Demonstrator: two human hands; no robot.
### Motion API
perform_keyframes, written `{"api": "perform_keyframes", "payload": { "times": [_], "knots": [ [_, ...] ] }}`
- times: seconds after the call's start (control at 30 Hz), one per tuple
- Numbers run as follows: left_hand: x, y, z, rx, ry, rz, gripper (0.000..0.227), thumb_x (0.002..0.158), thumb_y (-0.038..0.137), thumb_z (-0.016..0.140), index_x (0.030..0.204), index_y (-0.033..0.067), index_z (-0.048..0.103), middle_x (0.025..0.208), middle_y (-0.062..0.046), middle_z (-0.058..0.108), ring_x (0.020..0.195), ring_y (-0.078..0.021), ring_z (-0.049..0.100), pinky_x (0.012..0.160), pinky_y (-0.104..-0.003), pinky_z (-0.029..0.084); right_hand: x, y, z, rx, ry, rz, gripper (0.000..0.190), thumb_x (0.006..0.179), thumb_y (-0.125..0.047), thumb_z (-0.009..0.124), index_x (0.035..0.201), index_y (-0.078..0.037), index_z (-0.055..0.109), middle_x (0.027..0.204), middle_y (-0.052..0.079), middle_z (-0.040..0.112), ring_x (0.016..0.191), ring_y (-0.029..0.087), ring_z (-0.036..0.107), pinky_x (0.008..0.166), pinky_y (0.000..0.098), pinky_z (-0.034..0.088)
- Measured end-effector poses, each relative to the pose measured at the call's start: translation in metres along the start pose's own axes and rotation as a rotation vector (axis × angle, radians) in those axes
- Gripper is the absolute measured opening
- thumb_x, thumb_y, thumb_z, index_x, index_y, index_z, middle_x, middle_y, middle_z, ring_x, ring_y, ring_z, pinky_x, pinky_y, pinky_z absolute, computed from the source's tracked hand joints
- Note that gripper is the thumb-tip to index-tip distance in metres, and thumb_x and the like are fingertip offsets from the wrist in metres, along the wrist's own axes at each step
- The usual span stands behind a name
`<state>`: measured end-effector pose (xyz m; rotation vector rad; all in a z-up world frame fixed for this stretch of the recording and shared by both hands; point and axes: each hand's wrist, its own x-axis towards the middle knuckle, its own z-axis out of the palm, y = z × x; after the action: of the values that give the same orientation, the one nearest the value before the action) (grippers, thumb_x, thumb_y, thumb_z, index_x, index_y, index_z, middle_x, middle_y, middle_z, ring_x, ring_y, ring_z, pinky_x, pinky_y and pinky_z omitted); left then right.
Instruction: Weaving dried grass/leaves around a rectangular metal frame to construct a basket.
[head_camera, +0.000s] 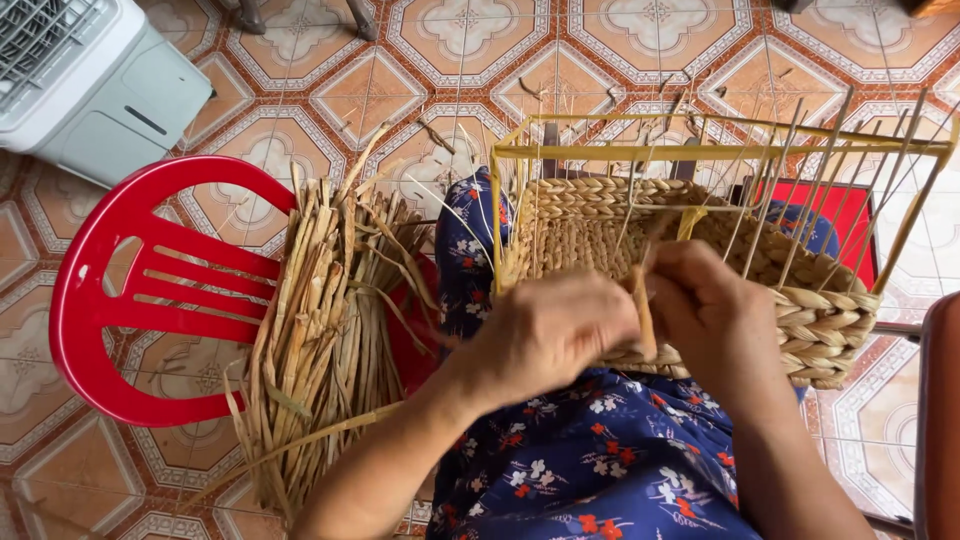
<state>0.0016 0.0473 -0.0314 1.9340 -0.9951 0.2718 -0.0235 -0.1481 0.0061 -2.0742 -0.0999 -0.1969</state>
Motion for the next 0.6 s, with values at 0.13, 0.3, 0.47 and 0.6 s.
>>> {"api": "perform_keyframes", "payload": {
  "times": [0.13, 0.3, 0.47, 0.6],
  "knots": [
    [-0.003, 0.029, -0.014, -0.018, 0.029, 0.151, 0.012, 0.098, 0.014, 0.077, 0.104, 0.0090, 0.067, 0.108, -0.007, 0.069, 0.099, -0.0174, 0.070, 0.088, -0.027, 0.063, -0.003, -0.013, 0.006, -0.228, 0.017, -0.171, 0.021, 0.090, -0.004, 0.070, 0.110, -0.005, 0.070, 0.089, 0.009, 0.077, 0.073, 0.016, 0.074, 0.060, 0.0298, 0.058],
    [-0.007, 0.037, -0.021, 0.128, 0.190, 0.038, 0.032, 0.095, -0.001, 0.073, 0.126, 0.0016, 0.064, 0.136, -0.016, 0.058, 0.111, -0.0280, 0.072, 0.095, -0.031, 0.062, -0.009, -0.015, 0.003, -0.457, -0.050, -0.272, 0.026, 0.088, -0.005, 0.072, 0.114, -0.006, 0.070, 0.083, 0.013, 0.075, 0.070, 0.028, 0.072, 0.059, 0.0383, 0.055],
    [-0.016, 0.024, -0.017, 0.196, 0.182, -0.132, 0.024, 0.096, -0.003, 0.070, 0.119, 0.0043, 0.064, 0.119, -0.009, 0.061, 0.097, -0.0225, 0.074, 0.083, -0.029, 0.065, -0.009, -0.020, 0.008, -0.196, -0.041, -0.113, 0.020, 0.094, -0.004, 0.067, 0.114, -0.005, 0.066, 0.082, 0.008, 0.076, 0.064, 0.014, 0.070, 0.055, 0.0294, 0.054],
    [-0.023, 0.024, -0.016, 0.206, 0.231, -0.194, 0.018, 0.098, 0.000, 0.069, 0.112, 0.0065, 0.061, 0.109, -0.006, 0.059, 0.090, -0.0201, 0.073, 0.074, -0.030, 0.064, -0.007, -0.013, 0.014, -0.060, 0.052, 0.073, 0.006, 0.100, -0.005, 0.064, 0.104, -0.002, 0.063, 0.086, 0.007, 0.077, 0.057, 0.009, 0.064, 0.051, 0.0246, 0.051]
  ]
}}
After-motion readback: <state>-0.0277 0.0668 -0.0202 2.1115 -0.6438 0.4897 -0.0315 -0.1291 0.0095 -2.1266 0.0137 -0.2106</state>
